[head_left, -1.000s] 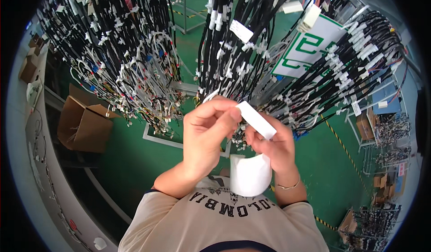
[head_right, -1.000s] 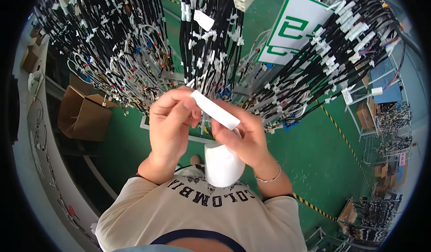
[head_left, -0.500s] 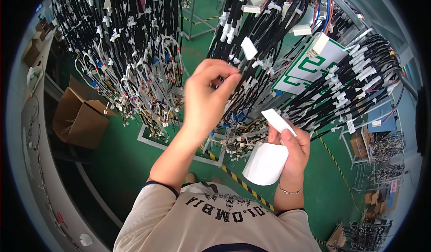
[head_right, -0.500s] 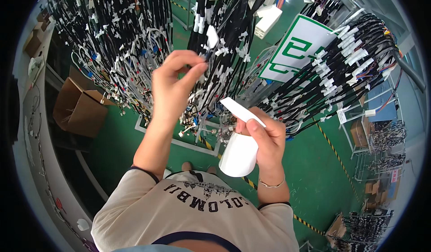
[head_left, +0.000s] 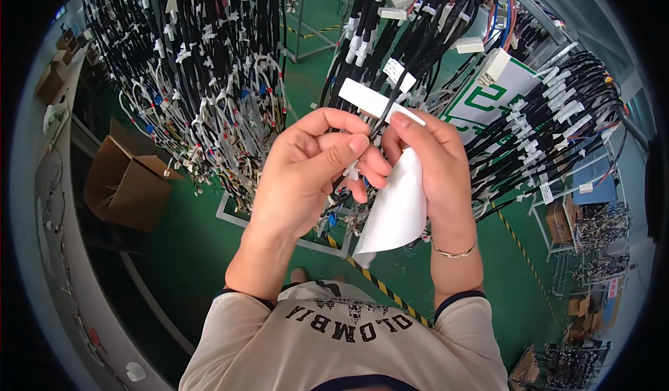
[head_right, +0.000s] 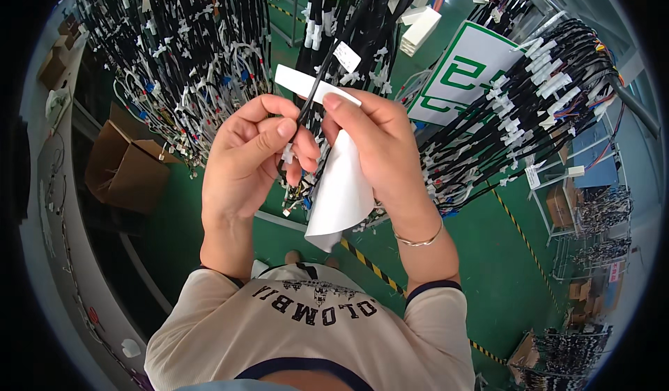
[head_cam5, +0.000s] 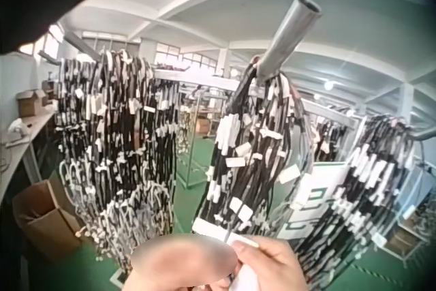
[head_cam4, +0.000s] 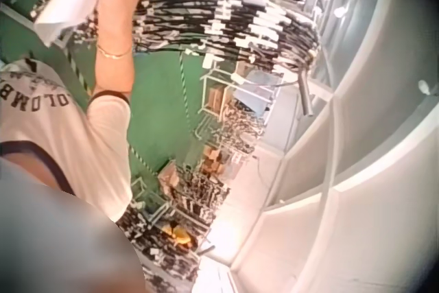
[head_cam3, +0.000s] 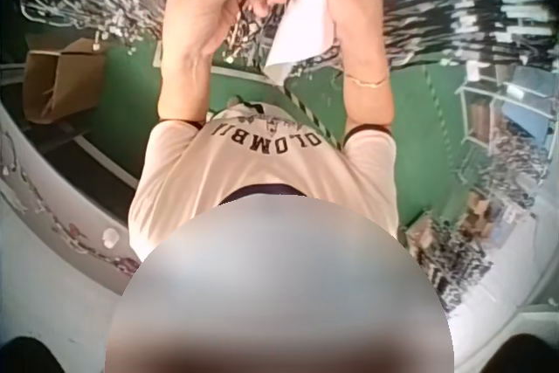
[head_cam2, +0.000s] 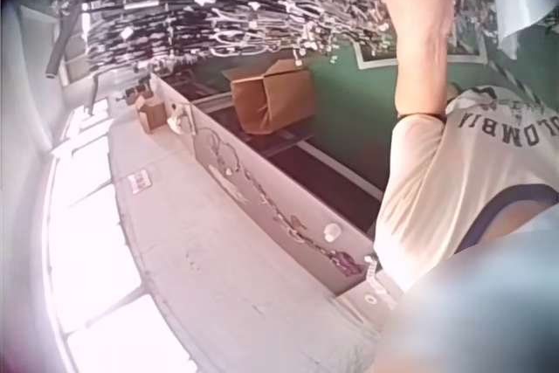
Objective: Applying adhesive identification labels to individual wires within a large wiring harness assembly.
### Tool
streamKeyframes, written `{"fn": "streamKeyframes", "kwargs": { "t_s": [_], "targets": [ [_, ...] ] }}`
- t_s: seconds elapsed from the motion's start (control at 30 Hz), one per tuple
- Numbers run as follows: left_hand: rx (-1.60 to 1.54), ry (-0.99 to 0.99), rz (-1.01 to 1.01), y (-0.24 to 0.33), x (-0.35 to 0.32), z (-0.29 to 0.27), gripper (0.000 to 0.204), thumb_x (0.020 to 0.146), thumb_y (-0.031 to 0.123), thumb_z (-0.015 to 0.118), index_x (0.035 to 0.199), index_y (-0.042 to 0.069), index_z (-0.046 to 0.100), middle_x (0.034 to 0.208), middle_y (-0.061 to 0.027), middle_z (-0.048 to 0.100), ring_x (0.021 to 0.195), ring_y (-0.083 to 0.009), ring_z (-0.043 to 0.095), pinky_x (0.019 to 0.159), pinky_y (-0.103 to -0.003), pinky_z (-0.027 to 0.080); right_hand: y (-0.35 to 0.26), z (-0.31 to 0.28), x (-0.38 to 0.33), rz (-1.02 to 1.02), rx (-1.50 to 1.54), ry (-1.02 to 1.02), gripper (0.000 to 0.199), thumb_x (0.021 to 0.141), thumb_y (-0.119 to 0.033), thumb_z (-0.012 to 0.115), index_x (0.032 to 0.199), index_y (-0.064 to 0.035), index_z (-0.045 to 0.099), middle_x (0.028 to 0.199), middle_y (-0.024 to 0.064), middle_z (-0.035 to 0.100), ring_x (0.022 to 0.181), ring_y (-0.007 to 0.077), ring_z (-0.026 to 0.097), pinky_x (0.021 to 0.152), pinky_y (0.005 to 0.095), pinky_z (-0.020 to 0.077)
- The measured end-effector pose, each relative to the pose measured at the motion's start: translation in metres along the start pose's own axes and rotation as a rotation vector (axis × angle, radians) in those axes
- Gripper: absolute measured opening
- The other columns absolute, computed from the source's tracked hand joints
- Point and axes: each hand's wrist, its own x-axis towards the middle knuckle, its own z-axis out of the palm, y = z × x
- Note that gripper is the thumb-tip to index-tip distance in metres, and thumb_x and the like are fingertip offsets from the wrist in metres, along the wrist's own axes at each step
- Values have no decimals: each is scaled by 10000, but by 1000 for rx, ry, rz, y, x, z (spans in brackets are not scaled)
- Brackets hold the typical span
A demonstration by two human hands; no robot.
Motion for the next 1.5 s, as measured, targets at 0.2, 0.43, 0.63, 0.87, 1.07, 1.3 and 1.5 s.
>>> {"fn": "streamKeyframes", "kwargs": {
  "t_s": [0.2, 0.43, 0.63, 0.87, 1.07, 1.3, 1.5],
  "targets": [
    [36, 62, 30, -3, -2, 6, 281, 975, 90, 570, 1216, -28, 488, 808, -159, 688, 674, -203, 680, 498, -250, 498, -6, 8, 5, 53, 181, -41, 284, 996, -235, 554, 831, -9, 596, 674, 6, 553, 562, 71, 506, 515, 248, 418],
    [44, 43, 77, -11, 1, 6, 322, 972, 39, 557, 1272, -53, 485, 852, -127, 695, 759, -181, 687, 610, -252, 537, -7, 7, 4, 48, 293, -98, 297, 998, -224, 542, 779, -23, 553, 670, 12, 539, 574, 89, 519, 521, 257, 435],
    [230, 36, 198, -10, 11, 17, 262, 934, 28, 632, 1176, -62, 589, 849, -68, 686, 754, -103, 642, 653, -227, 498, -7, 3, 2, -10, 168, 12, 287, 992, -223, 547, 782, -30, 582, 669, -1, 543, 601, 59, 505, 523, 235, 400],
    [232, 141, 295, -31, 15, 18, 282, 930, 7, 620, 1205, -58, 628, 830, -37, 664, 606, -50, 514, 501, -192, 392, -8, -7, -2, -33, 12, -54, 286, 1002, -231, 525, 883, 7, 630, 668, 4, 554, 587, 52, 477, 535, 214, 372],
    [325, 138, 400, -37, 15, 13, 348, 939, -45, 582, 1280, 12, 623, 905, 27, 603, 699, 1, 470, 559, -158, 353, -11, -11, -7, -128, -104, 46, 254, 984, -159, 561, 833, 30, 638, 673, -8, 583, 590, 39, 476, 541, 218, 367],
    [935, 237, 902, -45, 26, 8, 391, 858, -104, 628, 1236, -3, 645, 792, -64, 597, 623, -110, 532, 534, -225, 420, -10, -11, -7, -184, -292, 31, 287, 977, -152, 577, 750, 16, 632, 630, -15, 580, 569, 30, 476, 520, 218, 358],
    [1256, 307, 1073, -47, 28, 4, 543, 750, -112, 672, 1263, 64, 657, 731, -47, 539, 555, -157, 520, 488, -283, 446, -13, -8, -11, -227, -314, -22, 251, 986, -131, 536, 802, 16, 623, 683, -2, 604, 602, 36, 501, 545, 223, 381]
  ]
}}
